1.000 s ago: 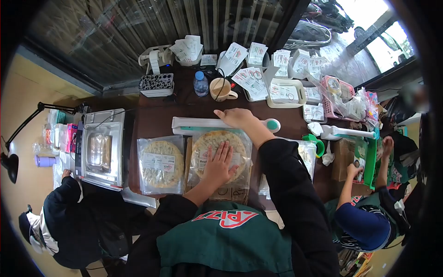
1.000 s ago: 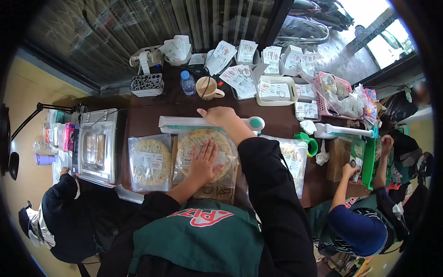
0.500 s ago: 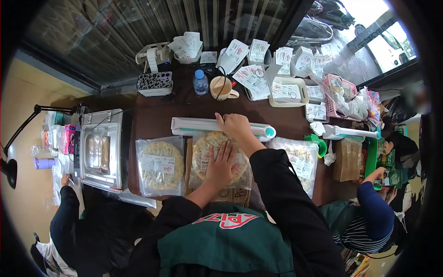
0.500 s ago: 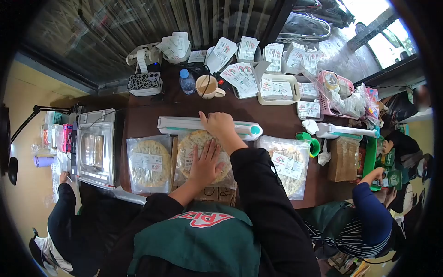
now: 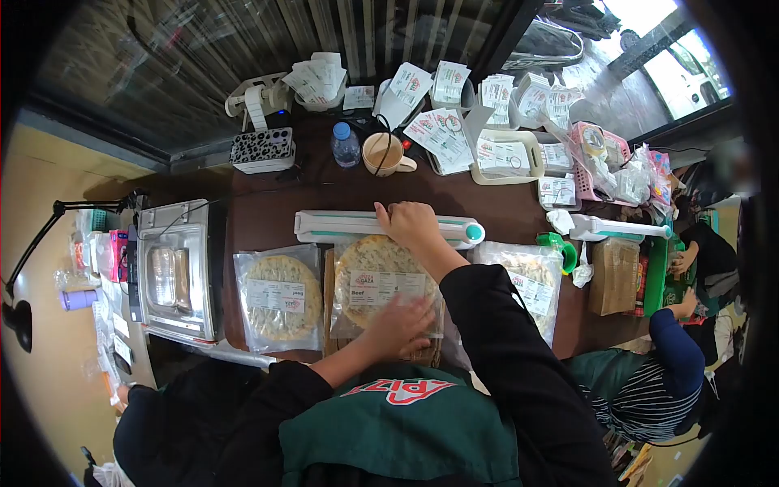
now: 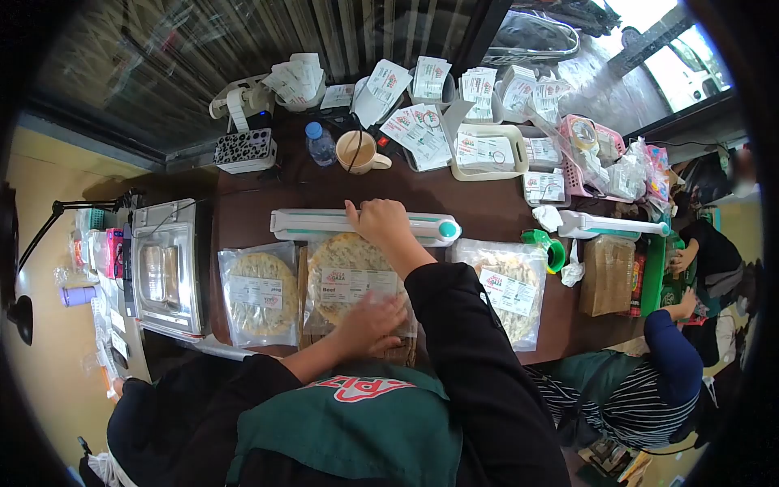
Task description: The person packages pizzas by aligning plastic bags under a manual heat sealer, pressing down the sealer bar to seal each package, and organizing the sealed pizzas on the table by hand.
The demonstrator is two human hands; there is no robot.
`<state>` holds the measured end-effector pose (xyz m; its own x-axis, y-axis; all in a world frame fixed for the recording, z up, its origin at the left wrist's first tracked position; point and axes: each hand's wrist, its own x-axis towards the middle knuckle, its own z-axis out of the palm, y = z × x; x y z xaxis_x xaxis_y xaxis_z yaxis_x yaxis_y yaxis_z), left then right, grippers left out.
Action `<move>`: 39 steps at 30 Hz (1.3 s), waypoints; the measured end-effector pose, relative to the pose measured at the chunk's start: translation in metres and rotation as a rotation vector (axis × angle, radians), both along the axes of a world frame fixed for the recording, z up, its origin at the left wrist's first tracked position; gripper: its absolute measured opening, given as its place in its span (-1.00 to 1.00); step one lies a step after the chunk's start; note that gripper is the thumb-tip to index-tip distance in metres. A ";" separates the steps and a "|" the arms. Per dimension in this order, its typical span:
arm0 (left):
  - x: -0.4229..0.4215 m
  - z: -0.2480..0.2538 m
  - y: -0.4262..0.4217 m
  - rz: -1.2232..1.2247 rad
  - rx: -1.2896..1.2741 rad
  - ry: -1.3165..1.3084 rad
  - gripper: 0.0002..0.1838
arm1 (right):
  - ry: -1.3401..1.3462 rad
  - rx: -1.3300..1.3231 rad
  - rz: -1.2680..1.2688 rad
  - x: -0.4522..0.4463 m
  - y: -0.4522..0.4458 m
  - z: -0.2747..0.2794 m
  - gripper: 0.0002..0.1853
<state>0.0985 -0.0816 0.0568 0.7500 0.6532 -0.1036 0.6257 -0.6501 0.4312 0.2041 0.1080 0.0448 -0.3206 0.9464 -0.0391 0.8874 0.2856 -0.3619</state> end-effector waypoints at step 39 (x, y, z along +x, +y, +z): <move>-0.071 -0.006 -0.044 0.686 0.122 -0.018 -0.28 | -0.015 -0.106 -0.024 0.000 0.000 0.009 -0.34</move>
<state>0.0273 -0.1254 0.0512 0.1647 0.9863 0.0089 0.9059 -0.1548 0.3942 0.2038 0.1079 0.0533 -0.2964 0.9441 -0.1445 0.8991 0.2247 -0.3757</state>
